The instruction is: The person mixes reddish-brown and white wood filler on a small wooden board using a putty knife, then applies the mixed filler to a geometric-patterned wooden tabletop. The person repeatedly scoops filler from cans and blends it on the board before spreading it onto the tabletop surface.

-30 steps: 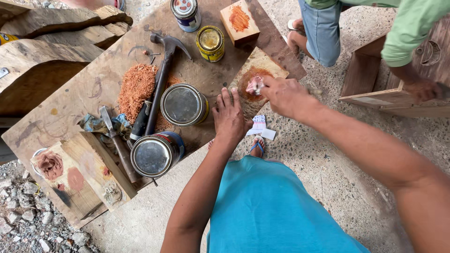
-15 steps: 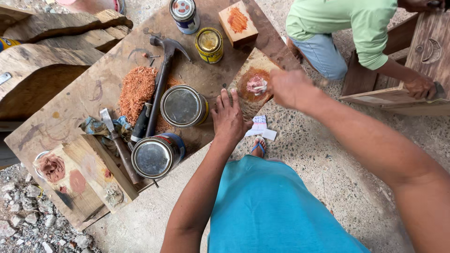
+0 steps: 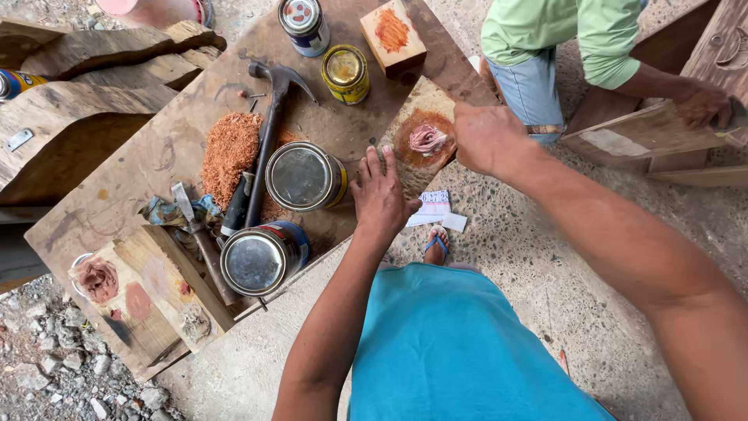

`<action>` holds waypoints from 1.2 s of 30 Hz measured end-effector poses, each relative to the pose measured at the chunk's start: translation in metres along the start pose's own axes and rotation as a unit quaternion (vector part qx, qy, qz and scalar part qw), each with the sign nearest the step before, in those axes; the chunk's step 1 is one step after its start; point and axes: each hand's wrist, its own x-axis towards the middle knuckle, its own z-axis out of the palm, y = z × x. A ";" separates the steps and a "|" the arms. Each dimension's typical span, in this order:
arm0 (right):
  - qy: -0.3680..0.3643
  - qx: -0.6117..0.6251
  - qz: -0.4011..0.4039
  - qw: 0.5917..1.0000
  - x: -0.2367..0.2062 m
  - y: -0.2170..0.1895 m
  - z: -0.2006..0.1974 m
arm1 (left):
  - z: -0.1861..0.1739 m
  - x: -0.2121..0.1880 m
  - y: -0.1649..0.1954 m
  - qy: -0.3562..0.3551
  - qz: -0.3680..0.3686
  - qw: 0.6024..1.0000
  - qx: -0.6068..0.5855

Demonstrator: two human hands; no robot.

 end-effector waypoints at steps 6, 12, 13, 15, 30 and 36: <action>0.045 0.044 -0.034 0.997 -0.008 0.000 0.002 | 0.000 -0.001 0.001 -0.008 0.000 1.000 0.005; 0.071 0.099 -0.041 0.992 -0.001 0.011 0.015 | 0.001 -0.001 -0.001 -0.005 0.000 1.000 0.003; 0.067 0.106 -0.035 0.991 0.001 0.016 0.019 | 0.001 0.000 -0.001 -0.003 -0.003 1.000 0.000; 0.067 0.087 -0.053 0.993 0.004 0.025 0.031 | 0.001 0.000 -0.002 0.008 -0.004 1.000 -0.011; 0.187 0.282 -0.023 0.941 0.004 0.043 0.052 | 0.005 -0.003 -0.004 0.016 0.012 1.000 -0.012; 0.168 0.213 -0.051 0.961 0.020 0.037 0.040 | 0.006 -0.003 -0.004 0.016 0.014 1.000 -0.004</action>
